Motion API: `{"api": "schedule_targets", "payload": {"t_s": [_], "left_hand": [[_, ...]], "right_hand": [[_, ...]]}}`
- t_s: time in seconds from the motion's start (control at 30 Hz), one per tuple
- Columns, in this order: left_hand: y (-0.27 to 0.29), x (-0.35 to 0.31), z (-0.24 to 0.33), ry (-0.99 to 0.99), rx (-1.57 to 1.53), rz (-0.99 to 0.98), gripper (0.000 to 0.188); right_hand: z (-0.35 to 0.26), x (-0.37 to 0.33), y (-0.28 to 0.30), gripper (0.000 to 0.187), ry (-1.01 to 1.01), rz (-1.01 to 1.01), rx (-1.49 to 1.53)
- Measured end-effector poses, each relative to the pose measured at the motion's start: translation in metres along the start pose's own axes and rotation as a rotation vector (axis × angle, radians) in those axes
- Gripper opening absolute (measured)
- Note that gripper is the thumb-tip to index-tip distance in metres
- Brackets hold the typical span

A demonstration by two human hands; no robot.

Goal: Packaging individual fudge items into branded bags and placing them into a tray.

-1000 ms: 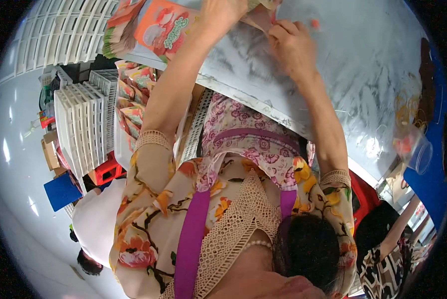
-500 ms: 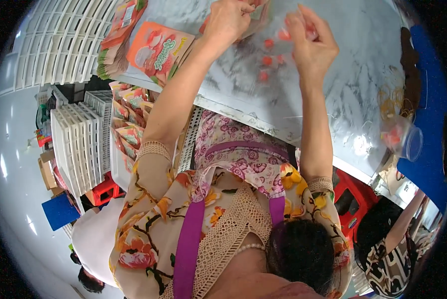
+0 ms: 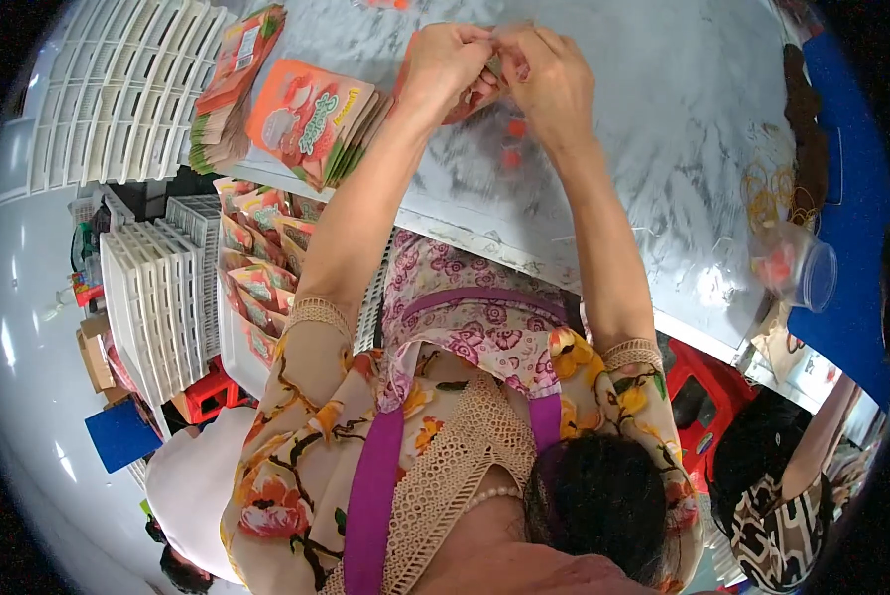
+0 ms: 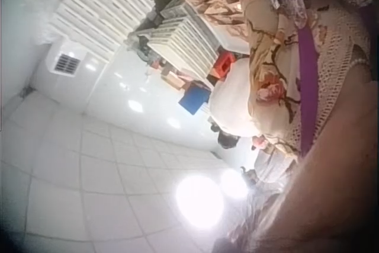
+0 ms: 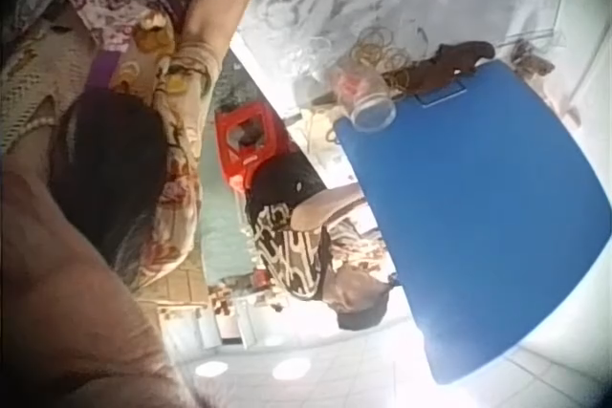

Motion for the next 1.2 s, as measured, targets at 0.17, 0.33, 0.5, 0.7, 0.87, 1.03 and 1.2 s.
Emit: {"api": "schedule_targets", "payload": {"t_s": [0.17,0.33,0.5,0.7,0.87,1.03,1.2], "left_hand": [[-0.018,-0.002,-0.014,-0.05,-0.03,0.054,0.02],[-0.027,-0.014,-0.007,-0.01,-0.049,0.174,0.021],[-0.034,-0.016,-0.006,-0.175,0.181,0.242,0.02],[-0.03,-0.015,0.007,-0.384,0.365,0.341,0.019],[-0.02,-0.009,0.003,-0.307,0.189,0.265,0.017],[-0.035,-0.017,0.007,-0.401,0.332,0.255,0.015],[-0.037,-0.025,0.025,-0.47,0.359,0.278,0.015]], "right_hand": [[0.025,0.006,-0.002,0.018,-0.31,-0.348,0.314],[0.031,0.008,-0.001,0.032,-0.465,-0.483,0.305],[0.039,-0.002,-0.014,0.048,-0.754,-0.466,0.729],[0.047,-0.011,-0.016,0.039,-0.695,-0.997,1.899],[0.027,-0.016,-0.021,0.026,-0.999,-0.39,1.408],[0.048,-0.027,-0.025,0.025,-1.046,-0.297,0.987],[0.056,-0.022,-0.035,0.027,-1.199,-0.153,1.274]]}}
Point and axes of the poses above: each hand's wrist, its own x-axis towards the middle knuckle, its own y-axis out of the back of the hand, z = x × y, the point moved 4 cm from there along x, towards the middle knuckle, and after that the axes turned 5 degrees about -z, right-handed, at the moved point
